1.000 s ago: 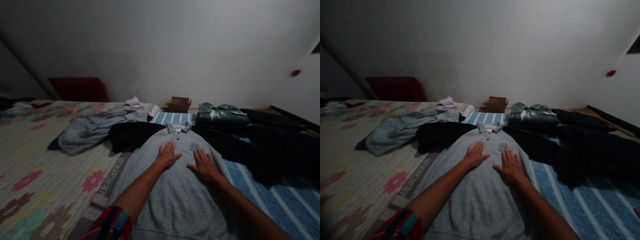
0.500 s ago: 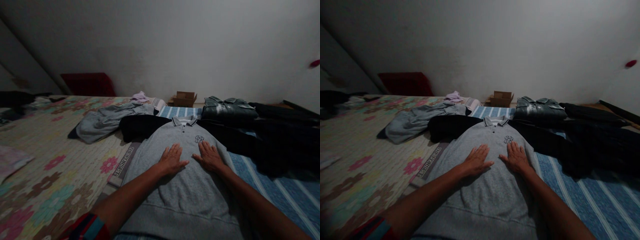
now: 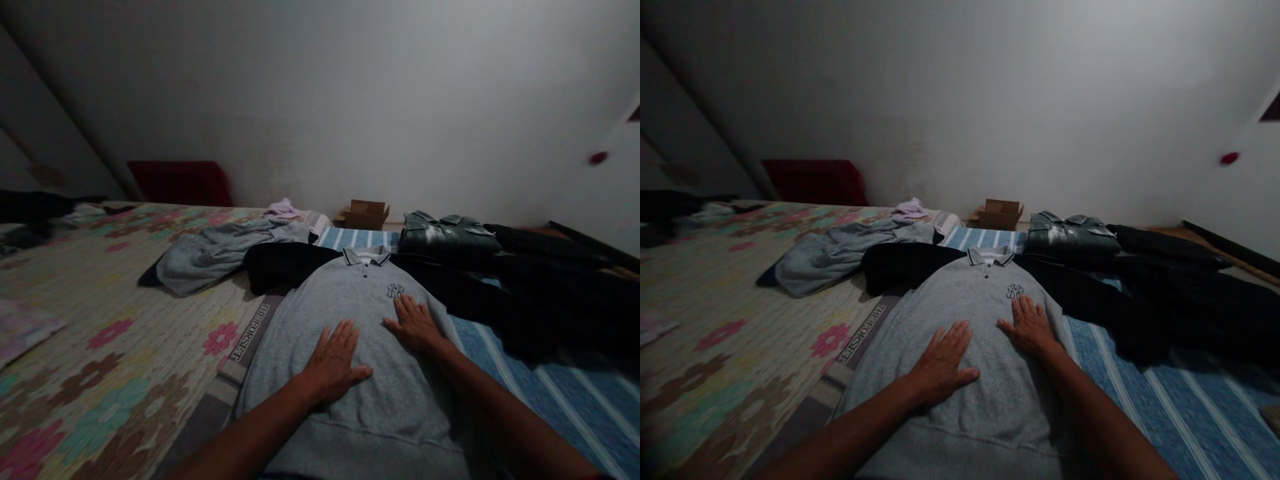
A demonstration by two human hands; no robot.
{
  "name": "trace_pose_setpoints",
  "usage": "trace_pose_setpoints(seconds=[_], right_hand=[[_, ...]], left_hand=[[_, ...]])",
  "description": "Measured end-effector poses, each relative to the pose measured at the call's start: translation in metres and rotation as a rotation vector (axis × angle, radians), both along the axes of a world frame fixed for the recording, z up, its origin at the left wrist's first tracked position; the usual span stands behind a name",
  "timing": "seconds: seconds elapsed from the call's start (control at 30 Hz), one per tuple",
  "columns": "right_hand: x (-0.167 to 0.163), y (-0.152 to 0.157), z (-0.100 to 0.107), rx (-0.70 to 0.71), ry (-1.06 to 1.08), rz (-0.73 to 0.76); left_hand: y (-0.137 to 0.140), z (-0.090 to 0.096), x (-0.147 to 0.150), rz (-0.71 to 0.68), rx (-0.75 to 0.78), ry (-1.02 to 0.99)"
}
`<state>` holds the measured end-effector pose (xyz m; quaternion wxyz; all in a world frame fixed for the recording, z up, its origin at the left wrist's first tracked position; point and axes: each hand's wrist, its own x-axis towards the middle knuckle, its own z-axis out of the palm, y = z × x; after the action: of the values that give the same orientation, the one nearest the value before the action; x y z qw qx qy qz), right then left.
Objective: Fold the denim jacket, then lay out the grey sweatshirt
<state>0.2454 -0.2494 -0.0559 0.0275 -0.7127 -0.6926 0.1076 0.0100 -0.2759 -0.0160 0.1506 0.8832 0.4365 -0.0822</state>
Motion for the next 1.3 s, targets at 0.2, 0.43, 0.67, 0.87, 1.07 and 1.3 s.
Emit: trace_pose_setpoints(seconds=[0.2,0.43,0.67,0.87,1.07,1.3], right_hand=[[-0.014,-0.012,0.008,0.052,-0.002,0.071],[-0.025,-0.024,-0.001,0.030,0.043,0.105],[-0.024,-0.022,0.006,0.027,0.059,0.105],[-0.024,-0.027,0.006,0.030,0.069,0.098],[-0.025,-0.028,0.007,0.022,0.091,0.091],[-0.025,-0.027,0.008,0.031,0.113,0.096]], left_hand=[[-0.019,0.013,0.001,-0.018,-0.047,-0.030],[-0.028,0.008,-0.002,-0.033,-0.075,0.001],[-0.025,0.003,-0.004,-0.058,-0.013,-0.015],[-0.024,-0.001,-0.006,-0.051,-0.007,-0.008],[-0.020,-0.009,-0.009,-0.073,0.016,-0.019],[-0.021,-0.003,-0.006,-0.052,0.011,0.015]])
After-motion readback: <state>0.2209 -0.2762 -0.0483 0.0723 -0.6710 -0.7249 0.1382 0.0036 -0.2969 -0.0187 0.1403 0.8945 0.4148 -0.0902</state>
